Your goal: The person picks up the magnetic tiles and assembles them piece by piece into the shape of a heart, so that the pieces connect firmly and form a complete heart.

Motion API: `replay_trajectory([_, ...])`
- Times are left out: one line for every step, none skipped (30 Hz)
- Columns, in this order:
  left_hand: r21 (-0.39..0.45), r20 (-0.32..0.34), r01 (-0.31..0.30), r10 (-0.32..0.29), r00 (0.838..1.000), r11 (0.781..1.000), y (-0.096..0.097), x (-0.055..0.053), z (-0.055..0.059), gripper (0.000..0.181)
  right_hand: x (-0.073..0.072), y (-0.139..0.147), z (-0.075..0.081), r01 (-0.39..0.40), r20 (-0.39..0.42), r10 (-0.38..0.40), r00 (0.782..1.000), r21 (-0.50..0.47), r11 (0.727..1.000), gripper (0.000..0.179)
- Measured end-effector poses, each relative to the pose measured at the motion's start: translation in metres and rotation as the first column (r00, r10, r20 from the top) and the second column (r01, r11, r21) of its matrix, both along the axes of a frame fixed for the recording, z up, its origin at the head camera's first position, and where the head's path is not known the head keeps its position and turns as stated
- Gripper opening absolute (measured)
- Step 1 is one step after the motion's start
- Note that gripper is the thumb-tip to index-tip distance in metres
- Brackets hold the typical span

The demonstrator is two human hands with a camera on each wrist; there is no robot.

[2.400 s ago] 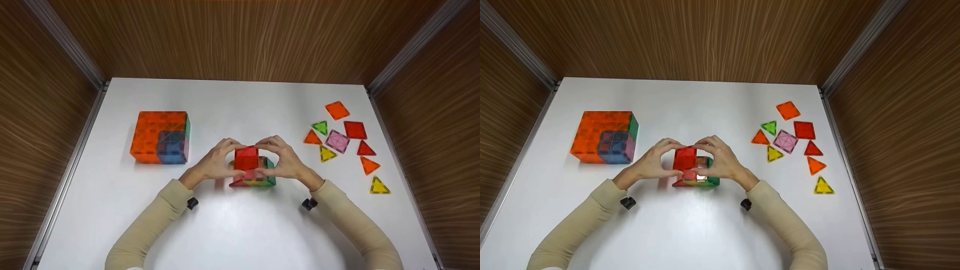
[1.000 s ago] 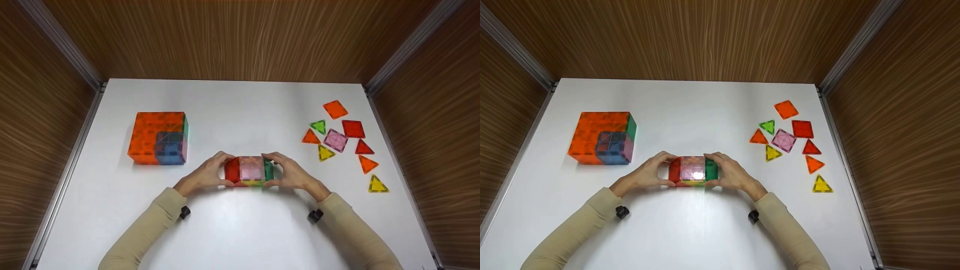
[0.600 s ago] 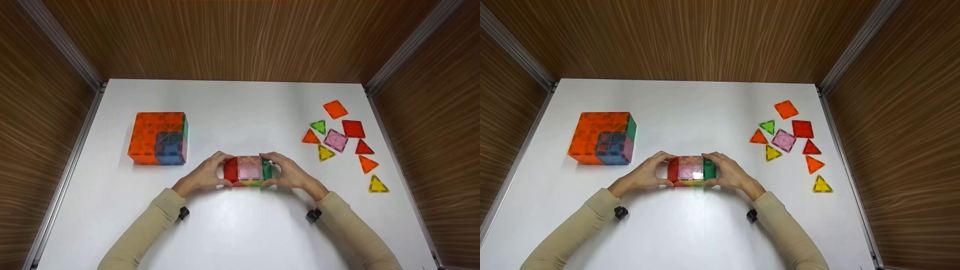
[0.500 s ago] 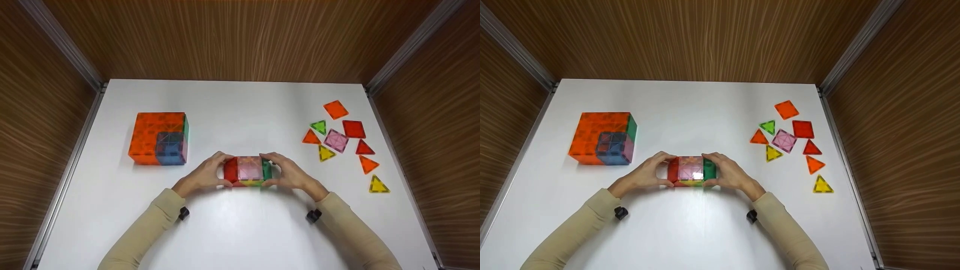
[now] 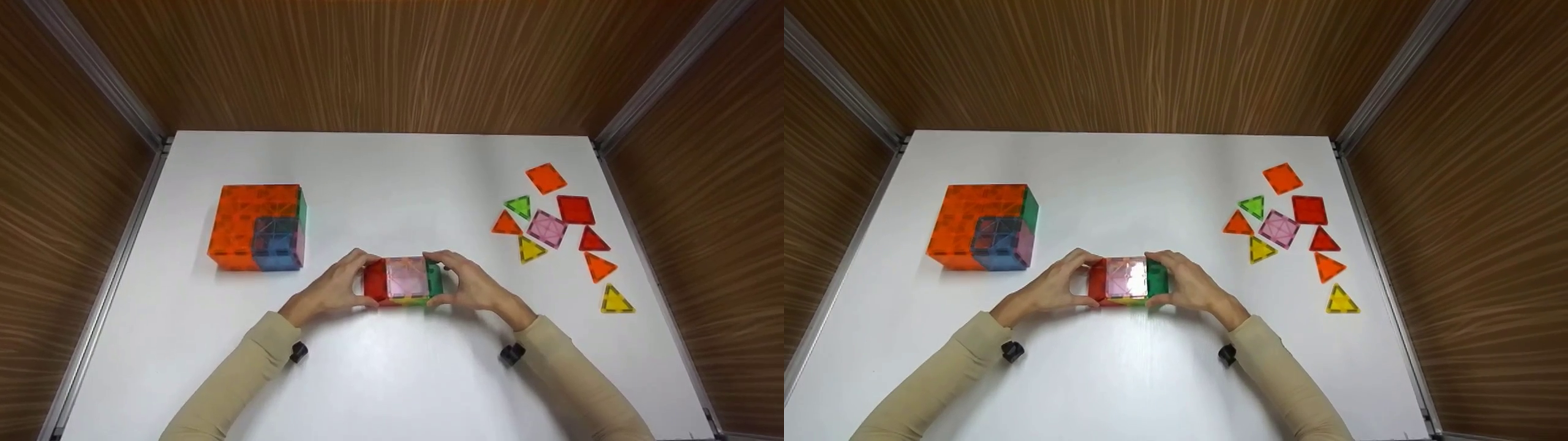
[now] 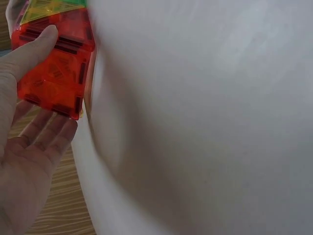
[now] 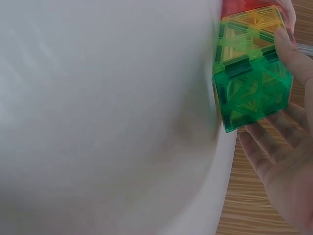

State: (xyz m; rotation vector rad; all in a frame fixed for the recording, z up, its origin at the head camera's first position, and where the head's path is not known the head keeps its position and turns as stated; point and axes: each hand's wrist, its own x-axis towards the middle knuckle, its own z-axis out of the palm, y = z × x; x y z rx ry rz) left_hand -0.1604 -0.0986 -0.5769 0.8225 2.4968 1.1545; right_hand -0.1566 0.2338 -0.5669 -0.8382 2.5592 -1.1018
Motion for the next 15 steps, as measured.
replay_trajectory([0.002,-0.003,0.001,-0.001,1.000,1.000,-0.0003,0.0007,0.0003,0.083,0.0000,0.0002,0.0001,-0.003,0.001,0.003,1.000,-0.006,1.000,0.096])
replay_trajectory([0.008,-0.004,0.002,-0.002,1.000,1.000,-0.0006,0.0011,0.0003,0.083,-0.0002,0.0003,0.0001,-0.003,0.005,0.003,1.000,-0.014,1.000,0.096])
replay_trajectory([0.014,-0.006,0.004,-0.004,1.000,1.000,-0.0008,0.0013,0.0003,0.083,-0.0005,0.0005,-0.0001,-0.003,0.008,0.003,1.000,-0.020,1.000,0.096])
replay_trajectory([0.019,-0.004,0.005,-0.005,1.000,1.000,-0.0011,0.0015,0.0005,0.082,-0.0007,0.0007,-0.0002,-0.003,0.014,0.003,1.000,-0.024,1.000,0.096])
replay_trajectory([0.025,0.000,0.005,-0.005,1.000,1.000,-0.0013,0.0016,0.0003,0.082,-0.0011,0.0010,-0.0008,-0.004,0.014,0.004,1.000,-0.023,1.000,0.096])
replay_trajectory([0.024,0.001,0.005,-0.005,1.000,1.000,-0.0014,0.0016,0.0002,0.082,-0.0013,0.0009,-0.0009,-0.004,0.014,0.004,1.000,-0.021,1.000,0.095])
replay_trajectory([0.024,0.004,0.004,-0.004,1.000,1.000,-0.0015,0.0014,0.0000,0.082,-0.0017,0.0011,-0.0014,-0.002,0.015,0.003,1.000,-0.018,1.000,0.094])
replay_trajectory([0.022,0.005,0.003,-0.004,1.000,1.000,-0.0015,0.0012,-0.0002,0.082,-0.0021,0.0013,-0.0017,-0.003,0.014,0.003,1.000,-0.017,1.000,0.093])
replay_trajectory([0.018,0.009,0.002,-0.002,1.000,1.000,-0.0014,0.0009,-0.0003,0.082,-0.0024,0.0014,-0.0020,-0.003,0.014,0.003,1.000,-0.016,1.000,0.092])
replay_trajectory([0.016,0.012,0.000,0.000,1.000,1.000,-0.0013,0.0007,-0.0004,0.082,-0.0026,0.0014,-0.0021,-0.002,0.014,0.003,1.000,-0.016,1.000,0.092])
replay_trajectory([0.014,0.015,-0.001,0.001,1.000,1.000,-0.0012,0.0005,-0.0007,0.081,-0.0028,0.0015,-0.0022,-0.002,0.015,0.003,1.000,-0.017,1.000,0.091])
replay_trajectory([0.010,0.017,-0.002,0.002,1.000,1.000,-0.0011,0.0004,-0.0008,0.081,-0.0029,0.0015,-0.0021,-0.002,0.018,0.002,1.000,-0.017,1.000,0.091])
replay_trajectory([0.008,0.021,-0.003,0.003,1.000,1.000,-0.0010,0.0003,-0.0010,0.081,-0.0030,0.0017,-0.0022,-0.001,0.022,0.001,1.000,-0.018,1.000,0.091])
replay_trajectory([0.005,0.022,-0.004,0.004,1.000,1.000,-0.0010,0.0004,-0.0010,0.081,-0.0028,0.0017,-0.0022,0.000,0.023,0.001,1.000,-0.019,1.000,0.091])
replay_trajectory([-0.003,0.019,-0.003,0.003,1.000,1.000,-0.0011,0.0005,-0.0009,0.082,-0.0027,0.0017,-0.0022,0.001,0.026,-0.001,1.000,-0.019,1.000,0.091])
